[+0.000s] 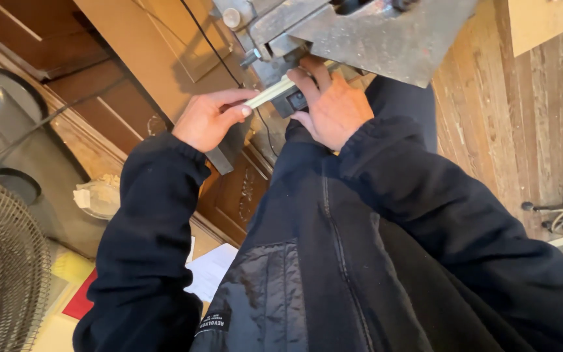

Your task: Joining wooden molding components using a v-nailer machine and preparing frame pieces with a miter saw.

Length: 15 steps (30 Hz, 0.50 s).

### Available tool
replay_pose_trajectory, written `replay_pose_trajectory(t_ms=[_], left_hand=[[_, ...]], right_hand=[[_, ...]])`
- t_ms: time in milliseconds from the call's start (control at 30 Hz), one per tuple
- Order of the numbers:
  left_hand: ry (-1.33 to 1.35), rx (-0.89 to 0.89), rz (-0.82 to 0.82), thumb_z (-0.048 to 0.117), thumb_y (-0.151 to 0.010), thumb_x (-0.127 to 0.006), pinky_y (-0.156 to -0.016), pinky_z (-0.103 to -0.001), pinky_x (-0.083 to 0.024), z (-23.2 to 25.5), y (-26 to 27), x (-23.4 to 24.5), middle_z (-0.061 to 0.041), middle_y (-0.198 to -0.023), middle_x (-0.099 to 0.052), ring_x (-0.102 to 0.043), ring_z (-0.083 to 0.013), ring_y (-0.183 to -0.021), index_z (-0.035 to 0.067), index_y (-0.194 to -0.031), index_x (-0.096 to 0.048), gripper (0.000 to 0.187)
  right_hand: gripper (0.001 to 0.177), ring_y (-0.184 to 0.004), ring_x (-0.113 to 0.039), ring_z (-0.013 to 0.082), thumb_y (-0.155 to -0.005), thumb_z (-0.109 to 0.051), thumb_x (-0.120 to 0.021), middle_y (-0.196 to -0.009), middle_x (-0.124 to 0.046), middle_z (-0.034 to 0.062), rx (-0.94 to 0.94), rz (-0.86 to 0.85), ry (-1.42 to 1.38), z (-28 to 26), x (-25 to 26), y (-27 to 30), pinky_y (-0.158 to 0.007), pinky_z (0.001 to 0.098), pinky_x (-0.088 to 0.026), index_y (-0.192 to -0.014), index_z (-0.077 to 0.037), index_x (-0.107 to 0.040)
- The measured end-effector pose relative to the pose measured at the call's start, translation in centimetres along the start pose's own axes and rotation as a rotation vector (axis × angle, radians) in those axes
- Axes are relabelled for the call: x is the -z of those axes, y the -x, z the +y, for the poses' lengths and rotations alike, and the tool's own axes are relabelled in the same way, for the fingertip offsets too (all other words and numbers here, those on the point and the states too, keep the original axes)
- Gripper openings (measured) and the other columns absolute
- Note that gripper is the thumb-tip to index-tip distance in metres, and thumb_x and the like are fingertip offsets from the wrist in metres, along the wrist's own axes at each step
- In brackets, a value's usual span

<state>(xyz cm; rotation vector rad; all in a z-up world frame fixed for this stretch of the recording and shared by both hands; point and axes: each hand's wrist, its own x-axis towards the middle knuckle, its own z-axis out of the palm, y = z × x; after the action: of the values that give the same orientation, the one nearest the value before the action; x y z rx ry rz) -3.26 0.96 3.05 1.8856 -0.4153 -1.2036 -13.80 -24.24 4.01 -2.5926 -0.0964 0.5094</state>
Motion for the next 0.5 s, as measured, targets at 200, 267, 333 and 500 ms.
replay_pose_trajectory(t_ms=[200, 267, 333, 500], left_hand=[[0.009, 0.010, 0.040, 0.017, -0.099, -0.063, -0.079, -0.030, -0.054, 0.6, 0.2, -0.5, -0.008, -0.090, -0.075, -0.068, -0.0145, -0.082, 0.009, -0.130, -0.070, 0.033], [0.009, -0.013, 0.049, 0.017, -0.099, -0.063, -0.079, -0.030, -0.054, 0.8, 0.1, -0.5, -0.008, -0.090, -0.075, -0.068, -0.0145, -0.082, 0.009, -0.130, -0.070, 0.032], [0.010, -0.032, 0.056, 0.017, -0.100, -0.063, -0.080, -0.030, -0.055, 0.9, 0.2, -0.7, -0.008, -0.091, -0.075, -0.068, -0.0144, -0.082, 0.009, -0.130, -0.070, 0.032], [-0.036, -0.027, 0.080, 0.017, -0.099, -0.063, -0.077, -0.031, -0.054, 1.1, -0.2, -0.9, -0.009, -0.088, -0.073, -0.068, -0.0155, -0.079, 0.010, -0.129, -0.071, 0.032]], right_hand=[[0.073, -0.109, -0.061, 0.0373, -0.086, -0.037, -0.081, -0.144, -0.049, 0.0165, 0.025, 0.005, -0.002, 0.3, 0.2, 0.1, -0.086, 0.0433, -0.056, -0.146, -0.009, -0.050], [0.073, -0.111, -0.062, 0.0367, -0.086, -0.037, -0.081, -0.144, -0.049, 0.0160, 0.027, 0.007, -0.013, 0.6, 0.3, 0.1, -0.087, 0.0431, -0.056, -0.146, -0.010, -0.051], [0.073, -0.113, -0.062, 0.0362, -0.085, -0.036, -0.082, -0.143, -0.050, 0.0156, 0.028, 0.003, -0.027, 0.7, 0.3, 0.2, -0.087, 0.0428, -0.056, -0.146, -0.010, -0.051], [0.073, -0.114, -0.062, 0.0367, -0.085, -0.035, -0.083, -0.144, -0.050, 0.0159, 0.034, 0.025, -0.028, 1.1, 0.3, 0.2, -0.089, 0.0438, -0.056, -0.146, -0.009, -0.051]])
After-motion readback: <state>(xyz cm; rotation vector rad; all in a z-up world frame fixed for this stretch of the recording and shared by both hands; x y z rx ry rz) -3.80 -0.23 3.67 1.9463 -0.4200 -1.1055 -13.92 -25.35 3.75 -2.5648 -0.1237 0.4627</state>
